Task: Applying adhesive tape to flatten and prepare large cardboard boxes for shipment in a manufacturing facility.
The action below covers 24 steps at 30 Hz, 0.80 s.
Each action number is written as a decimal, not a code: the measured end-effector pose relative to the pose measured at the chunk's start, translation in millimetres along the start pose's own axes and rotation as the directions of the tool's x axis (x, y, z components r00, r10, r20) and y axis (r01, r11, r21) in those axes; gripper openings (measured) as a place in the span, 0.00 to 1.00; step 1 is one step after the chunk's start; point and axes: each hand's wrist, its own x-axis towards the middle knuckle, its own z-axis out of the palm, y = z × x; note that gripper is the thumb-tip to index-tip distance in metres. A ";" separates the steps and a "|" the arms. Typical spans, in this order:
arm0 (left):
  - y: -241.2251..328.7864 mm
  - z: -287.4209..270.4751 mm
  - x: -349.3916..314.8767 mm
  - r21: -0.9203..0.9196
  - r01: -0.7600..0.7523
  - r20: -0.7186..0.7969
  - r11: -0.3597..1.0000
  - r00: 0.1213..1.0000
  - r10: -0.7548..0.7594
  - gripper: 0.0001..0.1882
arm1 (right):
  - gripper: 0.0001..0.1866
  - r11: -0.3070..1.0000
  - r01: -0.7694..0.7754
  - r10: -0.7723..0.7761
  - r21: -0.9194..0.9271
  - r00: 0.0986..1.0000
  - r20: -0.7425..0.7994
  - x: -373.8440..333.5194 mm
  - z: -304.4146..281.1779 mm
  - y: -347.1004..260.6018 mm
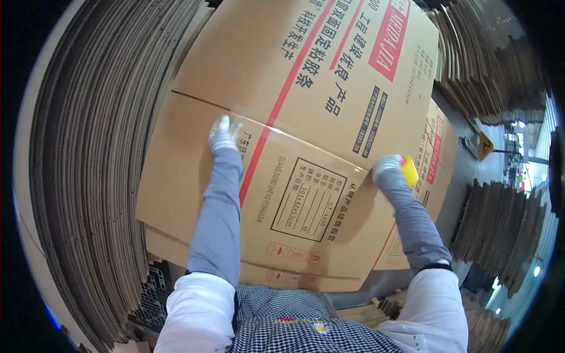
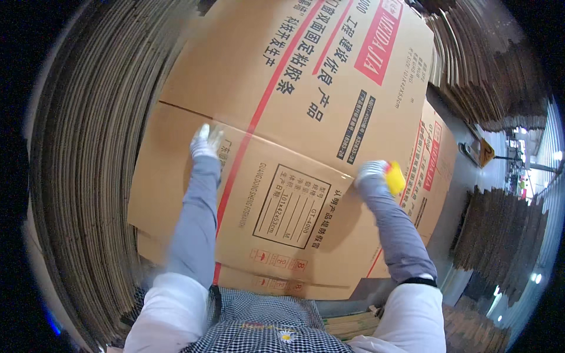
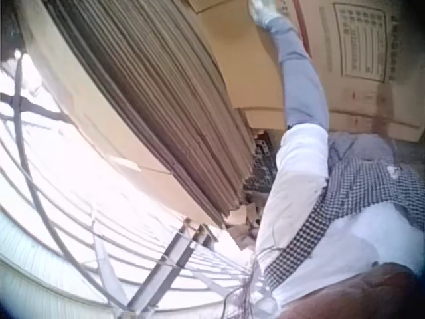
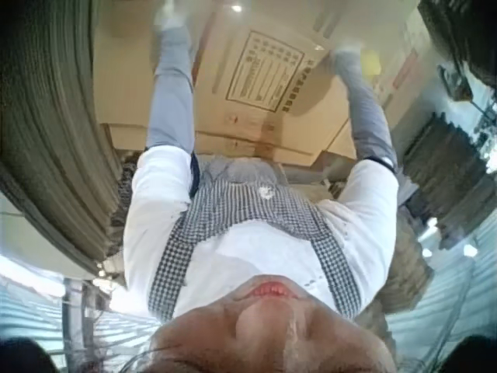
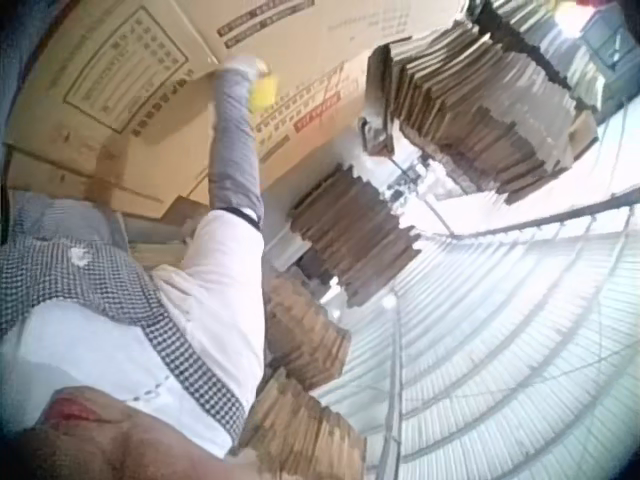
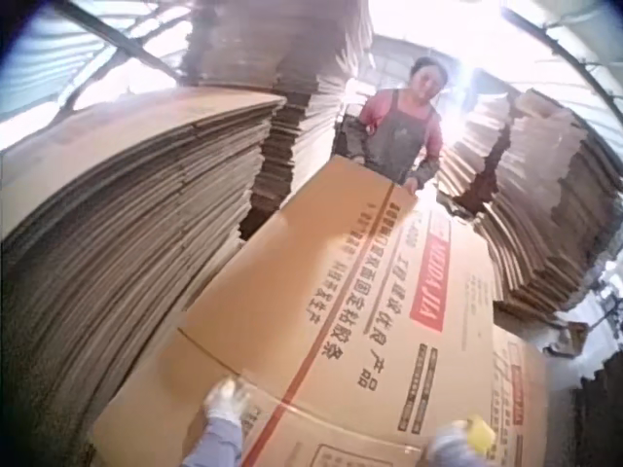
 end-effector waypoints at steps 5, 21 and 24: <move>-57.0 -57.1 -112.6 0.483 0.296 0.431 0.824 0.739 -0.518 0.22 | 0.17 0.126 0.194 -0.048 0.973 0.981 -0.190 -85.8 49.0 13.6; -117.3 -107.9 -273.5 0.165 0.794 0.540 0.585 0.424 -0.727 0.20 | 0.21 -0.206 0.468 -0.261 0.860 0.821 -0.509 -157.2 108.5 -108.3; -122.5 -125.9 -283.8 0.197 0.603 0.617 0.773 0.536 -0.576 0.19 | 0.21 -0.362 0.407 -0.253 0.839 0.823 -0.509 -153.5 129.0 -120.7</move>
